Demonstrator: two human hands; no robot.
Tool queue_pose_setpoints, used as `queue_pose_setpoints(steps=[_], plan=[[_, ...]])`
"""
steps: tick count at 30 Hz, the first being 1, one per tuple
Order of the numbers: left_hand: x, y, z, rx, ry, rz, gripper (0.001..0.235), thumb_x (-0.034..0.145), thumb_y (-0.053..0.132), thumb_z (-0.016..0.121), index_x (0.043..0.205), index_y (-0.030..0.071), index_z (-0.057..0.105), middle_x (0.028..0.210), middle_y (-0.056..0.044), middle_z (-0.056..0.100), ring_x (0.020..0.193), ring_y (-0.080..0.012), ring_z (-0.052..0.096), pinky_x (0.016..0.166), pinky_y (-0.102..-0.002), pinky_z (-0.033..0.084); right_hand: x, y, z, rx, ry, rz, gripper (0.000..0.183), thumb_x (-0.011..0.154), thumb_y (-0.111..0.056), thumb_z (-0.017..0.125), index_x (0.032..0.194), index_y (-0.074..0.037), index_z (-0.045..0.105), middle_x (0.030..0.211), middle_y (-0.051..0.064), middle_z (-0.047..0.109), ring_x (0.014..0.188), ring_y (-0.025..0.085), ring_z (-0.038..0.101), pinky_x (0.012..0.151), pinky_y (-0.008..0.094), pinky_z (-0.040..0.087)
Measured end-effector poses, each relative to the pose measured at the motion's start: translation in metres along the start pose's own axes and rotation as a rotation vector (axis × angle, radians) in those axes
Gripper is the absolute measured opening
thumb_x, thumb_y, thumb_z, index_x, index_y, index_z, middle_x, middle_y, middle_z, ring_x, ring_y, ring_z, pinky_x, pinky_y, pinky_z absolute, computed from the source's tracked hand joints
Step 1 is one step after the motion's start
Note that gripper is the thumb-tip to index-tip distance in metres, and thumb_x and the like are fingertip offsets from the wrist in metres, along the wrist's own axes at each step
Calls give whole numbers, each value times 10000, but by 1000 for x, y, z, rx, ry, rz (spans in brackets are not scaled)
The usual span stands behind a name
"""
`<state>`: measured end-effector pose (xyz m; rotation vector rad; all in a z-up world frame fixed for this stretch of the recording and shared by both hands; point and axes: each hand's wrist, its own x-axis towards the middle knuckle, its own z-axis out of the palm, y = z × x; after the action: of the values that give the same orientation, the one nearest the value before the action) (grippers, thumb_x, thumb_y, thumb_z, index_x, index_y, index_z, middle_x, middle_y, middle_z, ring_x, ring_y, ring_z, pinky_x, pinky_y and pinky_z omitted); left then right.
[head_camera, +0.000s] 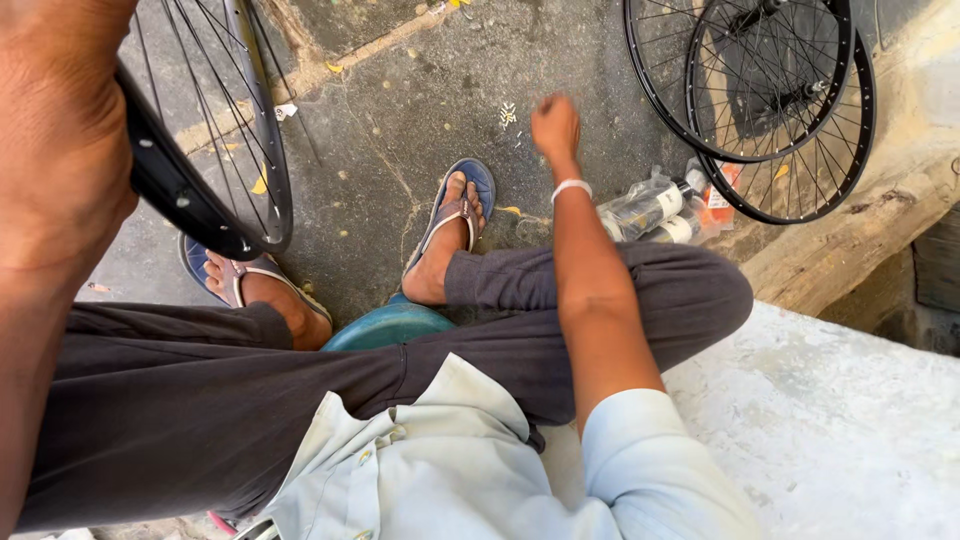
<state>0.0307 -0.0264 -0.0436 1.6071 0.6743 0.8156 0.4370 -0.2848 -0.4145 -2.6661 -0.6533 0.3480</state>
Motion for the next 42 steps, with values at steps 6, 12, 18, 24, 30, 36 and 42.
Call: queue_pose_setpoints(steps=[6, 12, 18, 24, 30, 36, 42], plan=[[-4, 22, -2, 60, 61, -68, 263, 1052, 147, 819, 1108, 22, 594, 897, 12, 597, 799, -81, 566, 728, -261, 460, -21, 34, 49, -89, -80, 128, 294, 712, -249, 850, 824, 0, 745, 881, 264, 707, 888, 420, 695, 778, 476, 553], [2, 32, 16, -57, 93, -15, 283, 1028, 144, 836, 1085, 38, 580, 824, 36, 577, 732, -61, 552, 666, -245, 447, -26, -5, 30, -104, -333, 170, 319, 870, -240, 717, 700, 29, 738, 562, 159, 672, 507, 250, 682, 669, 395, 580], [9, 39, 30, 68, 141, 130, 302, 1001, 167, 829, 1131, 55, 579, 830, 63, 491, 715, -48, 462, 631, -228, 411, -13, -233, -88, 900, -395, -229, 181, 958, -89, 673, 842, 44, 712, 676, 74, 637, 575, 155, 596, 568, 321, 532], [8, 36, 29, 97, 139, 110, 342, 988, 200, 841, 1145, 50, 577, 767, 18, 505, 680, -79, 466, 612, -279, 412, -128, -409, -279, 973, -564, -969, 104, 1076, -112, 679, 1112, -14, 671, 1012, 6, 676, 861, 91, 635, 815, 257, 567], [11, 25, 30, 62, 196, 400, 386, 1029, 152, 818, 1210, 4, 511, 915, -81, 648, 851, -175, 620, 768, -340, 527, -155, -465, -319, 551, -525, -1277, 40, 1035, 15, 680, 1071, 0, 670, 1024, 21, 690, 915, 94, 650, 864, 261, 563], [14, 26, 30, 28, 159, 280, 420, 979, 193, 823, 1223, 6, 537, 813, -72, 628, 703, -177, 613, 661, -346, 491, -155, -473, -322, 394, -564, -1267, 67, 985, 40, 688, 1033, 6, 656, 985, 20, 680, 902, 92, 627, 831, 257, 542], [15, 28, 29, 35, 145, 237, 394, 963, 212, 825, 1117, 17, 519, 728, -62, 553, 640, -163, 558, 589, -344, 438, -154, -478, -320, 397, -577, -1237, 74, 947, 18, 715, 984, -5, 655, 943, 13, 678, 867, 85, 625, 800, 246, 528]])
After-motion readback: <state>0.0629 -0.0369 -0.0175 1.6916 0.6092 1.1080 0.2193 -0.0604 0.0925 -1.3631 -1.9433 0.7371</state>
